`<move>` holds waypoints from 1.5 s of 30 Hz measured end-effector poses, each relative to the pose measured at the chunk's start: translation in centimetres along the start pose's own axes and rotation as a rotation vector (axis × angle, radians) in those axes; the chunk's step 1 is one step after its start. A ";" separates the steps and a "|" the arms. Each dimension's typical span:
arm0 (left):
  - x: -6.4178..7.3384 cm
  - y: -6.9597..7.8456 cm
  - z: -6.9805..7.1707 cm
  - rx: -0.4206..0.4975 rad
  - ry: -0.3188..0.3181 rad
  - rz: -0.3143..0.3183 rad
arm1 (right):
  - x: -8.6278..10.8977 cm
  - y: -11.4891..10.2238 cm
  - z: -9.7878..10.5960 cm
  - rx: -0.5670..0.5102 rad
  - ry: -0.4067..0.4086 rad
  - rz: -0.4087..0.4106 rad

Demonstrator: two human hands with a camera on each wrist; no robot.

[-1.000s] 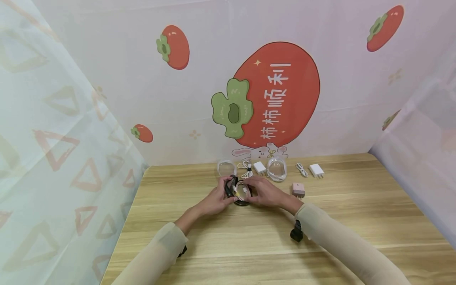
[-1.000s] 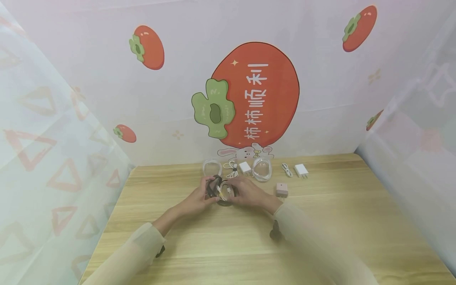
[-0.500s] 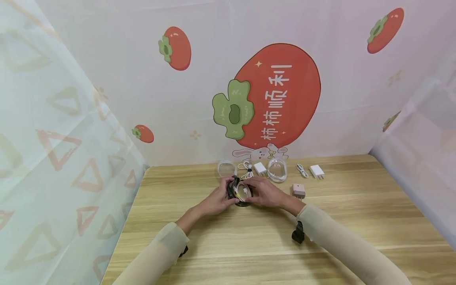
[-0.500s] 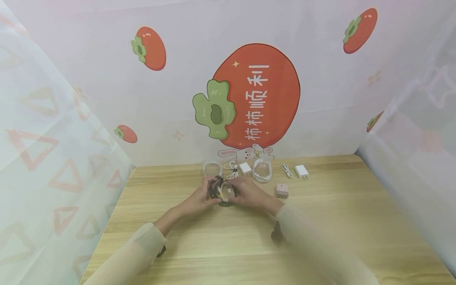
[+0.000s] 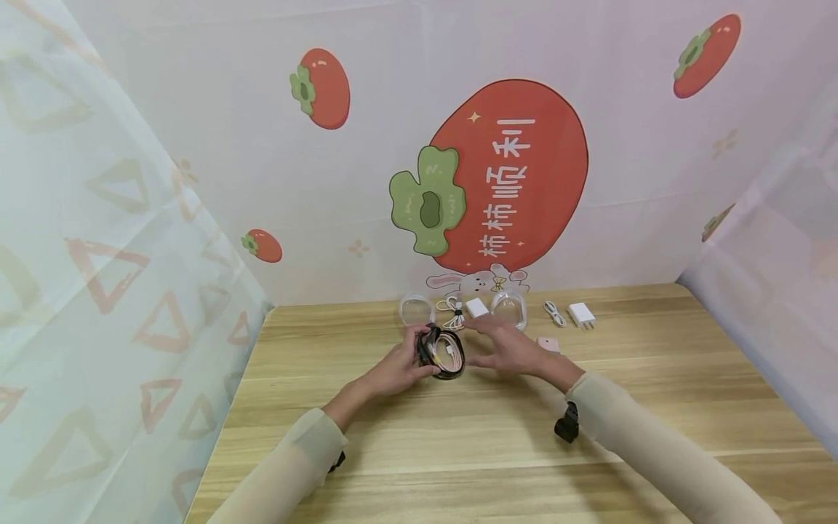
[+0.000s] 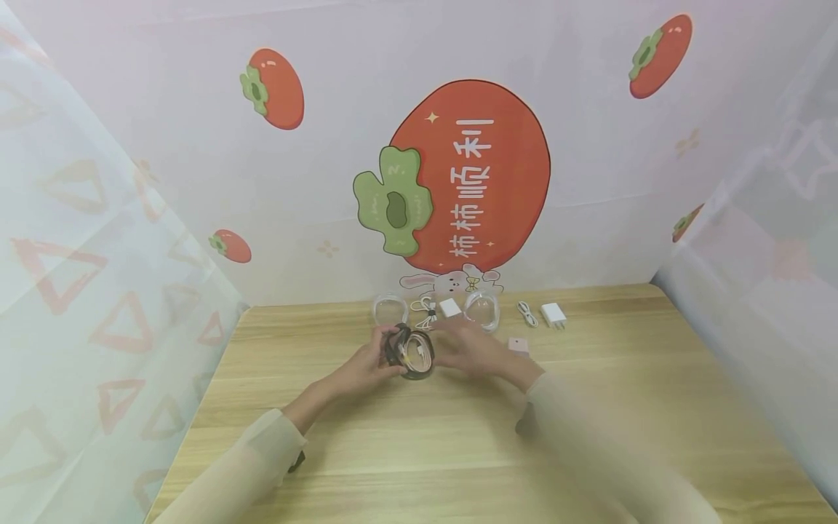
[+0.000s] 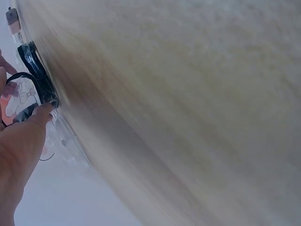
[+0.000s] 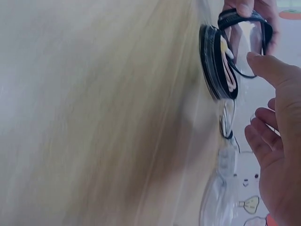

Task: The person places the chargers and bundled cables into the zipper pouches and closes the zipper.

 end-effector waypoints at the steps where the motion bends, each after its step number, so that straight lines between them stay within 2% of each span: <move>1: 0.0 0.0 0.0 -0.003 -0.001 -0.004 | 0.1 0.2 0.2 0.002 -0.001 -0.005; 7: -0.1 0.4 0.2 -0.003 0.002 -0.031 | 0.5 1.7 1.2 0.005 -0.010 -0.028; 15: -0.1 0.0 0.2 0.024 0.001 -0.001 | 1.2 3.0 2.5 -0.037 -0.022 -0.050; 21: -0.2 0.2 0.0 0.038 -0.001 -0.021 | 1.8 4.1 3.1 -0.023 -0.004 -0.063; 27: -0.2 0.0 0.0 -0.003 0.006 -0.030 | 2.4 4.9 4.0 -0.002 0.034 -0.053; 32: -0.1 -0.4 0.2 -0.039 0.013 -0.017 | 2.9 5.5 4.5 -0.022 0.030 -0.063; 45: 0.0 -0.6 0.3 -0.091 -0.004 0.027 | 4.3 7.4 5.6 0.012 0.051 -0.081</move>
Point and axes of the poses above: each hand's wrist, its own x-axis away from the middle knuckle, its own z-axis out of the back of the hand, y = z × x, the point moved 10 cm from there along -x, towards the middle knuckle, and after that the axes turned 10 degrees about -z, right-handed, at the moved point
